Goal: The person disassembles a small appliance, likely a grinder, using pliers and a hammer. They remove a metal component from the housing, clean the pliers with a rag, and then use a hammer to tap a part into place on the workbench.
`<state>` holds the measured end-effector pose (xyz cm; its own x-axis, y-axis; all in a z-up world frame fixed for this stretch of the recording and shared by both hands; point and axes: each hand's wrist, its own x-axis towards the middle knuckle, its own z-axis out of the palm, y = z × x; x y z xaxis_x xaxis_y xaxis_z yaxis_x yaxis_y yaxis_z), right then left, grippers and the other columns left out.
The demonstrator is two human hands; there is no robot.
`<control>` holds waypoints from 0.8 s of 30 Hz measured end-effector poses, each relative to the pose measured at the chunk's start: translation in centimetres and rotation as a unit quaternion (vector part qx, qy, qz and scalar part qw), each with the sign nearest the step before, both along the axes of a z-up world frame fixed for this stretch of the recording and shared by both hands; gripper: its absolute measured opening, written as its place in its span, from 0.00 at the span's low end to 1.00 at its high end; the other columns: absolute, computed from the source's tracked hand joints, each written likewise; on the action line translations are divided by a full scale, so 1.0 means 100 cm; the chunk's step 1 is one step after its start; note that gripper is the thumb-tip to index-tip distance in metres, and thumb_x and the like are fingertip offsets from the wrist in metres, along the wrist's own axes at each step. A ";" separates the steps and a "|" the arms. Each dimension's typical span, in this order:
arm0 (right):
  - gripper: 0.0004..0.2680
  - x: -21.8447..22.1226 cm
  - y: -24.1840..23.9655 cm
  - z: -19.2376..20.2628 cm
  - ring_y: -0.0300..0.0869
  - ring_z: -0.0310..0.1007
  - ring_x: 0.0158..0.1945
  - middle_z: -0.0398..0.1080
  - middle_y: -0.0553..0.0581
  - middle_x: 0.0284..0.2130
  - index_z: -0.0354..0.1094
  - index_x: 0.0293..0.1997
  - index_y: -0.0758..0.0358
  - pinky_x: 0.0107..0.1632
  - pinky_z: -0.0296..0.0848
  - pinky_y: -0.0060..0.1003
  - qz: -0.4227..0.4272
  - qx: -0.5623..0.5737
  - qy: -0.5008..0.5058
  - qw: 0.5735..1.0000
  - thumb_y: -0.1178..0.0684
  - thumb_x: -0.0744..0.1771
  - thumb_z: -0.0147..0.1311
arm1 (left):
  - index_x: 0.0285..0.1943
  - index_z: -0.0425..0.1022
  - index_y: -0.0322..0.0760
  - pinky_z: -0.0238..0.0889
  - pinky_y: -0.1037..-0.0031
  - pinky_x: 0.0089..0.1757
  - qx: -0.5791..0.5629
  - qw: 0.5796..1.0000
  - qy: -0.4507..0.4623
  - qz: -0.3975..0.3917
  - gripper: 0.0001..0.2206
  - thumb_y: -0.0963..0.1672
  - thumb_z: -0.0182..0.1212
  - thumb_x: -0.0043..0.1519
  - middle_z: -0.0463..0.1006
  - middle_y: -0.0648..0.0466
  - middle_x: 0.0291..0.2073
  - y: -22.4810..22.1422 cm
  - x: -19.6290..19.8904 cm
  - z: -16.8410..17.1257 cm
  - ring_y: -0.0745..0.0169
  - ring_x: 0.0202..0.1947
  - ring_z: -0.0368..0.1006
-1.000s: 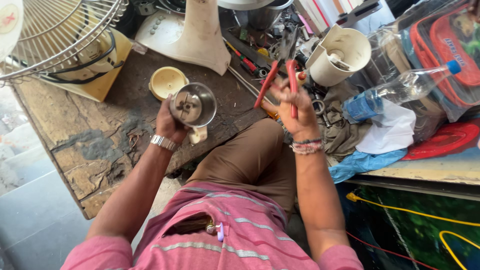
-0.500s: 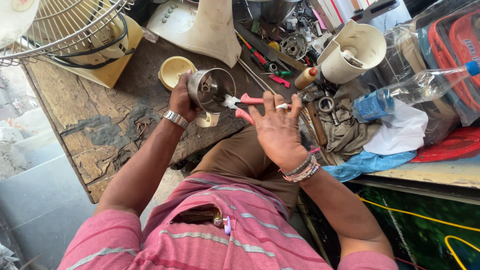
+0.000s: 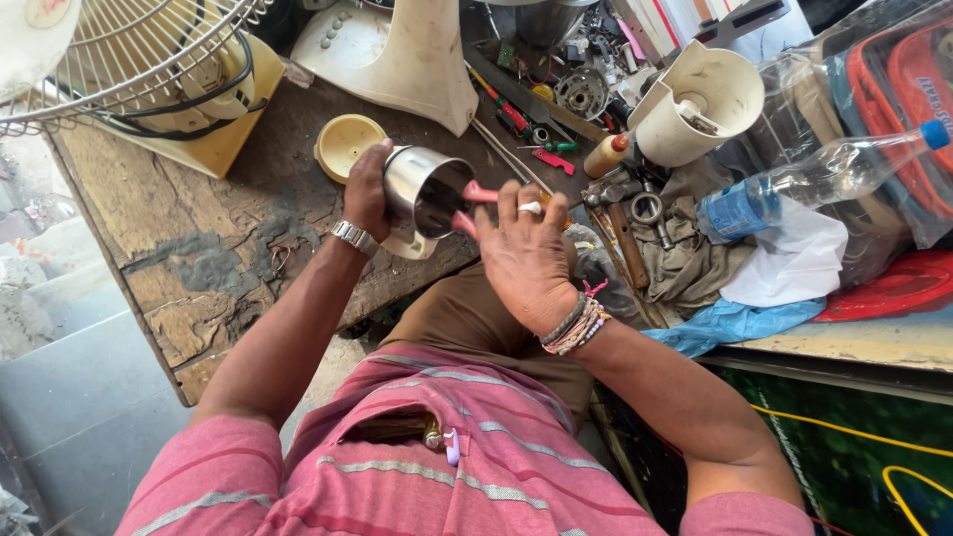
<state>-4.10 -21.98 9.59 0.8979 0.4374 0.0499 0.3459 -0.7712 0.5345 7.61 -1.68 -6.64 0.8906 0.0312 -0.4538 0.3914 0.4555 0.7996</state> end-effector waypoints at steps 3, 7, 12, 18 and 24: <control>0.15 0.003 -0.005 0.000 0.57 0.64 0.50 0.63 0.63 0.47 0.69 0.54 0.50 0.45 0.60 0.55 -0.041 0.134 0.174 0.975 0.51 0.61 0.52 | 0.41 0.72 0.39 0.66 0.72 0.39 0.020 0.987 -0.161 0.022 0.11 0.50 0.57 0.67 0.71 0.59 0.34 0.004 0.003 -0.001 0.70 0.35 0.67; 0.14 -0.001 -0.006 -0.010 0.55 0.66 0.48 0.64 0.61 0.44 0.71 0.51 0.48 0.45 0.61 0.53 -0.010 0.151 0.092 0.984 0.52 0.61 0.53 | 0.38 0.72 0.41 0.63 0.72 0.40 -0.020 0.990 -0.142 0.011 0.08 0.48 0.56 0.66 0.70 0.60 0.33 0.004 0.006 -0.010 0.70 0.35 0.64; 0.08 -0.001 -0.008 -0.026 0.54 0.67 0.48 0.64 0.60 0.44 0.73 0.47 0.50 0.46 0.62 0.53 0.011 0.133 0.034 0.990 0.53 0.65 0.55 | 0.37 0.70 0.42 0.63 0.73 0.33 -0.004 0.993 -0.119 -0.011 0.08 0.47 0.57 0.67 0.70 0.59 0.31 0.007 0.008 -0.009 0.70 0.30 0.65; 0.11 0.008 -0.018 -0.049 0.56 0.67 0.49 0.66 0.62 0.46 0.73 0.45 0.47 0.46 0.63 0.54 -0.009 0.272 0.046 0.961 0.55 0.60 0.57 | 0.46 0.71 0.41 0.56 0.73 0.18 0.145 0.984 -0.083 -0.062 0.12 0.51 0.51 0.68 0.69 0.55 0.27 0.009 -0.002 0.051 0.65 0.20 0.64; 0.24 0.007 -0.013 -0.087 0.45 0.72 0.50 0.70 0.55 0.49 0.60 0.59 0.60 0.55 0.73 0.44 -0.070 0.639 0.102 0.759 0.58 0.59 0.67 | 0.73 0.63 0.31 0.75 0.64 0.50 0.461 0.764 -0.434 0.127 0.24 0.48 0.60 0.73 0.68 0.40 0.60 0.022 -0.021 0.096 0.47 0.58 0.70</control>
